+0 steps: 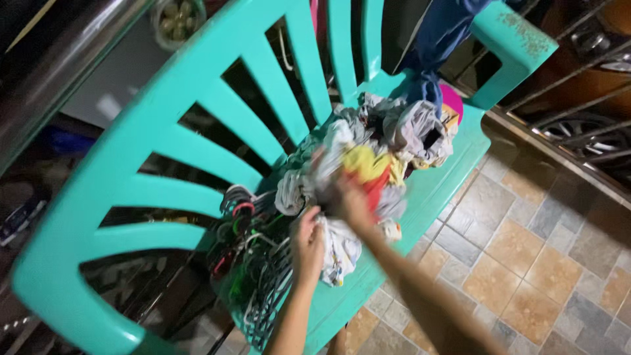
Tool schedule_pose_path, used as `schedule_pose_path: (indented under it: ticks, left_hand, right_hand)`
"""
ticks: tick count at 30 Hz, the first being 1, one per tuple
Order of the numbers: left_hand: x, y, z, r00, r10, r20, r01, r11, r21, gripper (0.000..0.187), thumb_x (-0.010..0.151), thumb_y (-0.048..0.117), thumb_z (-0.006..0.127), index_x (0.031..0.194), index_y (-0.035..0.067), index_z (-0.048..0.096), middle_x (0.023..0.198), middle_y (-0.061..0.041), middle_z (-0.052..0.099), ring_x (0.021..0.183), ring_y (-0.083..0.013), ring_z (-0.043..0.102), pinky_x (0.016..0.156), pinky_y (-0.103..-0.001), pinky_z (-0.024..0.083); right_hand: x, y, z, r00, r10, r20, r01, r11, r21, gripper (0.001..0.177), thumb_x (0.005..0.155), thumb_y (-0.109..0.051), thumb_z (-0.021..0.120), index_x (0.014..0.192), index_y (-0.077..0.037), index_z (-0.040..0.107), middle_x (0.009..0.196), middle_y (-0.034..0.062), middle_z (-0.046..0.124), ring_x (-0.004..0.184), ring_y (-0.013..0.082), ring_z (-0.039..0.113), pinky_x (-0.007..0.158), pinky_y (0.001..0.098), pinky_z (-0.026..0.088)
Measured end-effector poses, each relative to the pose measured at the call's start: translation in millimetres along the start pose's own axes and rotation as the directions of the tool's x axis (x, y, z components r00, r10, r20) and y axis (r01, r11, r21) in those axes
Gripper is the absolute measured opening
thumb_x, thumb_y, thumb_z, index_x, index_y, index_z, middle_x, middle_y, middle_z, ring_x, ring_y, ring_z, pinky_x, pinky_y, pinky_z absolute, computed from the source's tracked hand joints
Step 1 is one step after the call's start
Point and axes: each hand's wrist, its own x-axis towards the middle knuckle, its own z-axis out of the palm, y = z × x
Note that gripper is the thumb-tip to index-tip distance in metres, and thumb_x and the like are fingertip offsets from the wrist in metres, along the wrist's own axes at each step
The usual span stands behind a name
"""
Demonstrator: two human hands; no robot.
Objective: The person picks up various garments from a teal plastic chair, places them onto plastic hangers, and hangs them on a metal clothes rack. The person handles a pink top, a brown top, a blue shirt, a red and white shirt, and a striped shirt.
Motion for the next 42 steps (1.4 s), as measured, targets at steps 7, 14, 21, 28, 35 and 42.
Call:
schedule_pose_path:
  ticks: [7, 14, 21, 28, 35, 42]
  left_hand:
    - [42, -41, -20, 0.975, 0.187, -0.118, -0.148, 0.948, 0.281, 0.037, 0.093, 0.009, 0.064, 0.129, 0.005, 0.063, 0.125, -0.020, 0.062, 0.119, -0.0356, 0.056, 0.104, -0.046, 0.043]
    - [31, -114, 5, 0.986, 0.044, 0.159, -0.087, 0.956, 0.279, 0.033, 0.095, 0.013, 0.061, 0.127, 0.004, 0.064, 0.126, -0.018, 0.066, 0.119, -0.0337, 0.061, 0.106, -0.042, 0.047]
    - [5, -104, 3, 0.979, 0.189, 0.074, -0.203, 0.921, 0.333, 0.030, 0.096, 0.018, 0.065, 0.122, 0.003, 0.066, 0.111, -0.020, 0.066, 0.104, -0.0368, 0.061, 0.091, -0.045, 0.048]
    - [31, -52, -48, 0.990, -0.140, 0.012, 0.141, 0.980, -0.138, 0.038, 0.099, 0.019, 0.057, 0.134, 0.007, 0.062, 0.126, -0.010, 0.070, 0.101, -0.0236, 0.065, 0.085, -0.036, 0.053]
    - [13, -92, -30, 0.990, -0.128, 0.065, 0.128, 0.992, 0.000, 0.040, 0.099, 0.017, 0.060, 0.137, 0.005, 0.059, 0.117, -0.013, 0.067, 0.106, -0.0226, 0.065, 0.093, -0.035, 0.052]
    - [23, -57, -56, 0.986, -0.167, 0.020, 0.168, 0.978, -0.124, 0.039, 0.096, 0.014, 0.061, 0.133, 0.005, 0.065, 0.117, -0.010, 0.069, 0.103, -0.0228, 0.065, 0.090, -0.033, 0.052]
  right_hand:
    - [-34, -77, -27, 0.936, -0.349, 0.039, 0.312, 0.877, 0.366, 0.024, 0.069, -0.014, 0.078, 0.079, -0.019, 0.057, 0.120, 0.0118, 0.070, 0.115, 0.0334, 0.062, 0.088, 0.0406, 0.053]
    - [76, 24, -26, 0.890, 0.449, -0.082, -0.419, 0.875, 0.241, 0.025, 0.093, -0.021, 0.073, 0.108, -0.001, 0.069, 0.092, 0.0160, 0.071, 0.086, 0.0304, 0.068, 0.079, 0.0422, 0.054]
    - [115, 6, 11, 0.913, 0.349, 0.211, -0.403, 0.695, 0.596, 0.031, 0.083, -0.020, 0.072, 0.107, -0.001, 0.070, 0.094, 0.0108, 0.073, 0.084, 0.0218, 0.071, 0.073, 0.0369, 0.058]
    - [99, 9, 7, 0.883, 0.165, 0.439, -0.297, 0.921, 0.251, 0.039, 0.079, -0.028, 0.073, 0.113, -0.010, 0.075, 0.093, 0.0154, 0.077, 0.083, 0.0278, 0.074, 0.074, 0.0398, 0.058]
    - [109, 44, 91, 0.959, -0.275, 0.071, 0.281, 0.956, -0.084, 0.060, 0.036, -0.026, 0.082, 0.096, -0.022, 0.085, 0.102, 0.0230, 0.073, 0.096, 0.0474, 0.068, 0.080, 0.0513, 0.056]
    - [90, -61, -5, 0.990, 0.129, 0.054, -0.140, 0.921, 0.364, 0.022, 0.082, -0.009, 0.078, 0.104, -0.011, 0.079, 0.099, 0.0145, 0.076, 0.093, 0.0296, 0.074, 0.083, 0.0382, 0.057]
